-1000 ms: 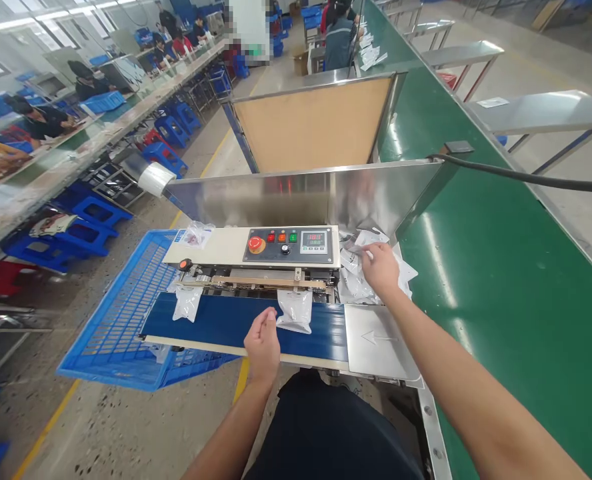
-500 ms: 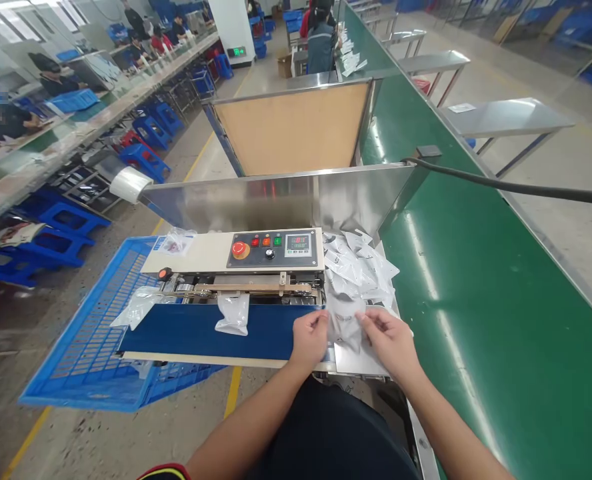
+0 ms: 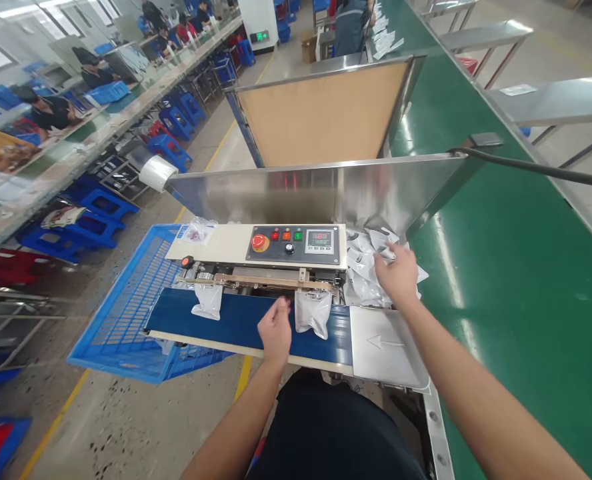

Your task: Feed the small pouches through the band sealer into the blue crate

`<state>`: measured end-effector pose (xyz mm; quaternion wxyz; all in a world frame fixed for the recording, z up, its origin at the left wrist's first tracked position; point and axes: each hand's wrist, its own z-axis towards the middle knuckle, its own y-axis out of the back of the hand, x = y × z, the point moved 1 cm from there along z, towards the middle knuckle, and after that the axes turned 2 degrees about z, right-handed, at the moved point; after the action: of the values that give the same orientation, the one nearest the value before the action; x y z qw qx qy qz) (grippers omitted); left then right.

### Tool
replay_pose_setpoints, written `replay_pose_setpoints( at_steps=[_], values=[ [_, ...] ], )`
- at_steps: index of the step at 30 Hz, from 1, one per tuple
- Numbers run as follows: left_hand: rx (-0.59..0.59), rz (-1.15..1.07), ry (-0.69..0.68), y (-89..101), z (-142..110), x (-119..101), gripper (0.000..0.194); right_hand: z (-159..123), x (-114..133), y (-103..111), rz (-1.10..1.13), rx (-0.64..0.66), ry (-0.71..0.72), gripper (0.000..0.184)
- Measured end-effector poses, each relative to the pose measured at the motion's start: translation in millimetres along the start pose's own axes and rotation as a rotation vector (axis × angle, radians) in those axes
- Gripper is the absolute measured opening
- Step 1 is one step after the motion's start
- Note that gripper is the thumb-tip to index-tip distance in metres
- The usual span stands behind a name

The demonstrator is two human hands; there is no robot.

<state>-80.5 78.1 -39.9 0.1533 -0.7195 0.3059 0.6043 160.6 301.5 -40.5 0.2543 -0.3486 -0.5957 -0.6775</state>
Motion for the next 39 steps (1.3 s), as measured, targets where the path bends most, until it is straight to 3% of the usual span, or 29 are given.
replay_pose_setpoints(
  at_steps=[3,6,8,11,13,15,18,21,25,31,34,37,39],
  values=[
    [-0.104,0.034,-0.085,27.2,-14,-10,0.051,53,-2,-7,-0.117,-0.057,0.079,0.039],
    [0.051,0.059,-0.199,25.5,-32,-20,0.043,60,6,5,-0.084,-0.048,0.142,0.028],
    [0.181,0.090,-0.304,8.5,-44,-27,0.038,35,16,25,0.002,-0.080,0.224,0.027],
    [0.328,0.144,-0.445,-29.0,-56,-40,0.035,-29,29,61,0.129,-0.087,0.287,0.030],
    [0.427,0.156,-0.493,-52.8,-62,-47,0.040,-76,33,78,0.186,-0.005,0.267,0.034],
    [0.561,0.152,-0.491,-69.8,-67,-49,0.040,-114,32,85,0.278,0.168,0.159,0.039],
    [0.677,0.181,-0.411,-78.9,-71,-38,0.040,-146,21,82,0.574,0.395,-0.112,0.047],
    [0.650,0.182,-0.283,-76.1,-70,-18,0.049,-152,10,74,0.726,0.421,-0.301,0.064],
    [0.713,0.067,-0.129,-72.2,-62,-8,0.048,-145,9,65,0.566,0.504,-0.286,0.055],
    [0.710,0.074,-0.102,-63.9,-46,-15,0.053,-139,16,57,0.529,0.566,-0.194,0.050],
    [0.616,0.118,-0.022,-65.3,-38,-12,0.054,-137,7,47,0.548,0.473,-0.331,0.051],
    [0.464,0.075,0.199,-71.3,-26,-6,0.057,-137,-1,30,0.626,0.362,-0.544,0.054],
    [0.386,0.005,0.308,-71.6,-15,-6,0.054,-135,-3,18,0.635,0.389,-0.580,0.054]
  ],
)
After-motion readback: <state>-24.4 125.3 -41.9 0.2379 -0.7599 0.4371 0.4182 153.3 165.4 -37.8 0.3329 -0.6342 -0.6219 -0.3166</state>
